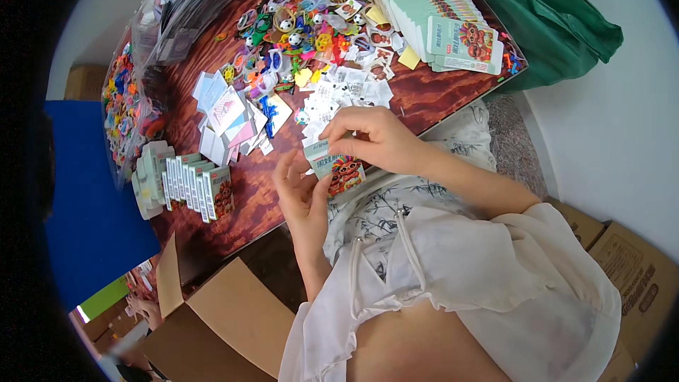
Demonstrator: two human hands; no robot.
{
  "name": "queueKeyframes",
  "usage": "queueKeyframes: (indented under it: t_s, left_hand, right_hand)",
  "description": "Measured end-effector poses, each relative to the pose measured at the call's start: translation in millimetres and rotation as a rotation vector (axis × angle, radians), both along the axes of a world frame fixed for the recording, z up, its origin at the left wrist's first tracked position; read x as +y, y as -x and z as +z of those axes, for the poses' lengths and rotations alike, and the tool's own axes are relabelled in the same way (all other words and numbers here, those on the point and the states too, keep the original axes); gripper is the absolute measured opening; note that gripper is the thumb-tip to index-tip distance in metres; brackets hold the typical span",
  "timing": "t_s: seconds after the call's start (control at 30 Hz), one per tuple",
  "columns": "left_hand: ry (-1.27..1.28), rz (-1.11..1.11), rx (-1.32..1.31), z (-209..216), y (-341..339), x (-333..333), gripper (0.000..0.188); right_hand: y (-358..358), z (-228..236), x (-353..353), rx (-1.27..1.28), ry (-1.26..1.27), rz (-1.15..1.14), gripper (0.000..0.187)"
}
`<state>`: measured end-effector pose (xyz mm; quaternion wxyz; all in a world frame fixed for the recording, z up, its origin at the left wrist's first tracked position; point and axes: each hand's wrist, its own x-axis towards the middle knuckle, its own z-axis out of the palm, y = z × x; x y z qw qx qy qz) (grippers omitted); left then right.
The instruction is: Sorting small colorful packets and organizing them into boxes before placing the boxes into a larger shipping container.
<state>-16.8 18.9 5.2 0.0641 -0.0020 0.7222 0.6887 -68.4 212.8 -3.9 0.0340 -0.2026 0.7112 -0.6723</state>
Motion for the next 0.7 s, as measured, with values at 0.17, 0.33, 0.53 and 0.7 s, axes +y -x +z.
queueKeyframes:
  t_s: [0.17, 0.33, 0.53, 0.7]
  left_hand:
    - [0.072, -0.023, -0.006, 2.9, 0.9, -1.3, 0.064]
    - [0.004, -0.024, 0.001, 10.4, 0.0, -1.0, 0.072]
    - [-0.044, 0.002, -0.018, 3.1, -4.1, -4.7, 0.069]
    - [0.051, -0.071, -0.033, 9.7, -0.8, -4.9, 0.059]
  right_hand:
    - [3.6, 10.6, -6.2, -0.198, -0.057, -0.081, 0.009]
    - [18.2, 21.6, 1.3, -0.234, -0.104, 0.029, 0.01]
    - [18.2, 18.4, 14.4, -0.011, -0.23, 0.145, 0.017]
    - [8.6, 11.4, 12.7, 0.077, -0.277, 0.121, 0.019]
